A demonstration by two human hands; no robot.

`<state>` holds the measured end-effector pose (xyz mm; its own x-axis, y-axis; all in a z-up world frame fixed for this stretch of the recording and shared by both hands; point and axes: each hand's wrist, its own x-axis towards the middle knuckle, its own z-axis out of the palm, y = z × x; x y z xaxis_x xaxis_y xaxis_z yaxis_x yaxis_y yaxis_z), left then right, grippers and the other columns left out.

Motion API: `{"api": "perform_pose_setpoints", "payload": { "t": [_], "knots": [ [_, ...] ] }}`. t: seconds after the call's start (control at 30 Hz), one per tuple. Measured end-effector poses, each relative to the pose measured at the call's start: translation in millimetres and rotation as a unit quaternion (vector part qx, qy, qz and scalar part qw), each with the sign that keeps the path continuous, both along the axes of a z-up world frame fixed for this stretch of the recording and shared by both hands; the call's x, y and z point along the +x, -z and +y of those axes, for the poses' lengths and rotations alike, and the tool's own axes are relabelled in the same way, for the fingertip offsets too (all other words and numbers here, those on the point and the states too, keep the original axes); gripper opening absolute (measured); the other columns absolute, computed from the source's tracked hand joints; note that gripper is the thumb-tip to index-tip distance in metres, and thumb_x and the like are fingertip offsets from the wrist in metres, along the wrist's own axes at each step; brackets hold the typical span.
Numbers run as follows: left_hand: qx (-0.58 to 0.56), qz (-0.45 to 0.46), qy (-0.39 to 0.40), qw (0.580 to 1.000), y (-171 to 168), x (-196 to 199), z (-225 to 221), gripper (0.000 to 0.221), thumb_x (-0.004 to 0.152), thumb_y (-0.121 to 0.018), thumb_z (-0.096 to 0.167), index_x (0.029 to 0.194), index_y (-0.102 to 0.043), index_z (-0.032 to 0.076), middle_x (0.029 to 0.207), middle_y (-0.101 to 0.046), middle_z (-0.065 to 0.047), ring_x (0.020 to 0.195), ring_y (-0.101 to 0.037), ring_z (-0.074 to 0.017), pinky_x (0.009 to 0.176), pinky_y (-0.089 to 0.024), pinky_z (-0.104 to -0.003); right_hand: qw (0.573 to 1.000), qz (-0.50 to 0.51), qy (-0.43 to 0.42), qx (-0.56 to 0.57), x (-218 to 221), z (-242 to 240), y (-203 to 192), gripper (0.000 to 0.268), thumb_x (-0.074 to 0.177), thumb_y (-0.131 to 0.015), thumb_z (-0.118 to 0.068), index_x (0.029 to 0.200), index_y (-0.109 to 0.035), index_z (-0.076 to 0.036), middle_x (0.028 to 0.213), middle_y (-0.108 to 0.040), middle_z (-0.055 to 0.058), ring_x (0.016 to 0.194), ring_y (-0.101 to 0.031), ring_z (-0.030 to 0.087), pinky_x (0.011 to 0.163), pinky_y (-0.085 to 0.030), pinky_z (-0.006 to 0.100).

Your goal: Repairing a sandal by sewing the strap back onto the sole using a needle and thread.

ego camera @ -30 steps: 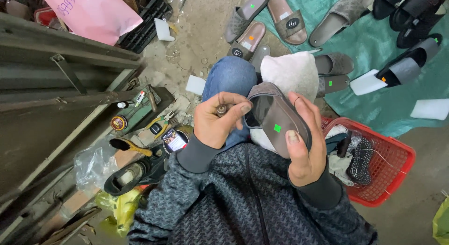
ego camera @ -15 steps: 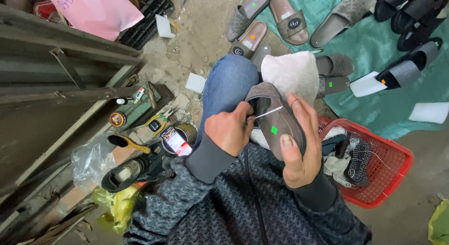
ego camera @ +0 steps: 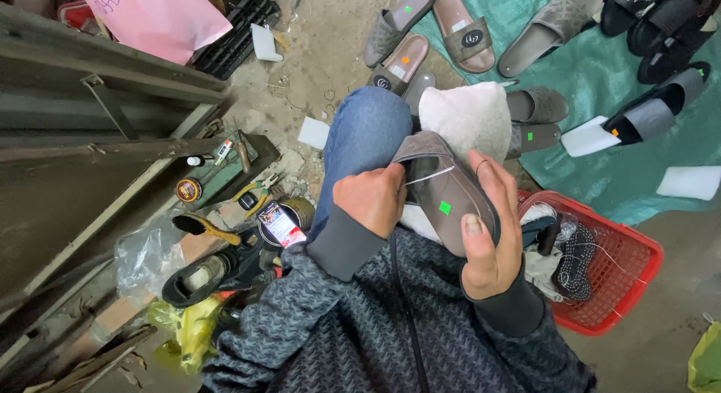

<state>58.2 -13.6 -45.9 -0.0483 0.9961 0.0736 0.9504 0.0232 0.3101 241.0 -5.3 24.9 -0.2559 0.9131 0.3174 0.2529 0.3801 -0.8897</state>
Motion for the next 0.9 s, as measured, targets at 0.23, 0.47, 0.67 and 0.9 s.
{"api": "perform_pose_setpoints", "payload": {
  "t": [0.23, 0.47, 0.67, 0.9],
  "knots": [
    [0.040, -0.432, 0.003, 0.901, -56.5, -13.8, 4.9, 0.007, 0.089, -0.075, 0.011, 0.096, -0.075, 0.013, 0.084, -0.071, -0.008, 0.082, -0.073, -0.0361, 0.059, -0.057, -0.041, 0.999, -0.033, 0.012, 0.027, 1.3, 1.4, -6.9, 0.062, 0.102, -0.044, -0.030, 0.151, -0.042, 0.009, 0.155, -0.043, 0.027, 0.143, -0.045, 0.046, 0.116, -0.037, 0.058],
    [-0.038, -0.610, 0.040, 0.791, -76.4, -48.6, -28.6, 0.021, 0.100, -0.061, 0.000, 0.111, -0.077, 0.006, 0.076, -0.075, -0.012, 0.056, -0.071, -0.0177, 0.049, -0.057, -0.031, 0.994, -0.057, -0.092, -0.005, 1.0, -7.7, -9.1, 0.084, 0.101, -0.042, -0.062, 0.158, -0.035, -0.002, 0.159, -0.039, 0.025, 0.137, -0.051, 0.052, 0.102, -0.047, 0.064],
    [-0.071, -0.664, 0.037, 0.743, -48.9, -54.5, -55.4, 0.017, 0.098, -0.061, 0.000, 0.111, -0.072, -0.004, 0.061, -0.070, -0.012, 0.042, -0.062, -0.0118, 0.044, -0.051, -0.023, 0.970, -0.128, 0.042, -0.201, 54.7, 24.5, 10.3, 0.040, 0.100, -0.049, -0.010, 0.129, -0.075, -0.021, 0.058, -0.066, -0.002, 0.061, -0.063, 0.013, 0.079, -0.058, 0.030],
    [-0.072, -0.616, 0.085, 0.780, -70.6, -42.1, -42.5, 0.020, 0.108, -0.049, 0.013, 0.114, -0.067, 0.008, 0.061, -0.054, 0.001, 0.052, -0.048, -0.0112, 0.055, -0.045, -0.031, 0.873, 0.111, 0.003, -0.475, 345.2, 138.3, 105.9, 0.063, 0.095, -0.052, -0.025, 0.157, -0.048, -0.012, 0.064, -0.045, -0.011, 0.050, -0.040, 0.003, 0.041, -0.034, 0.025]
  ]
}}
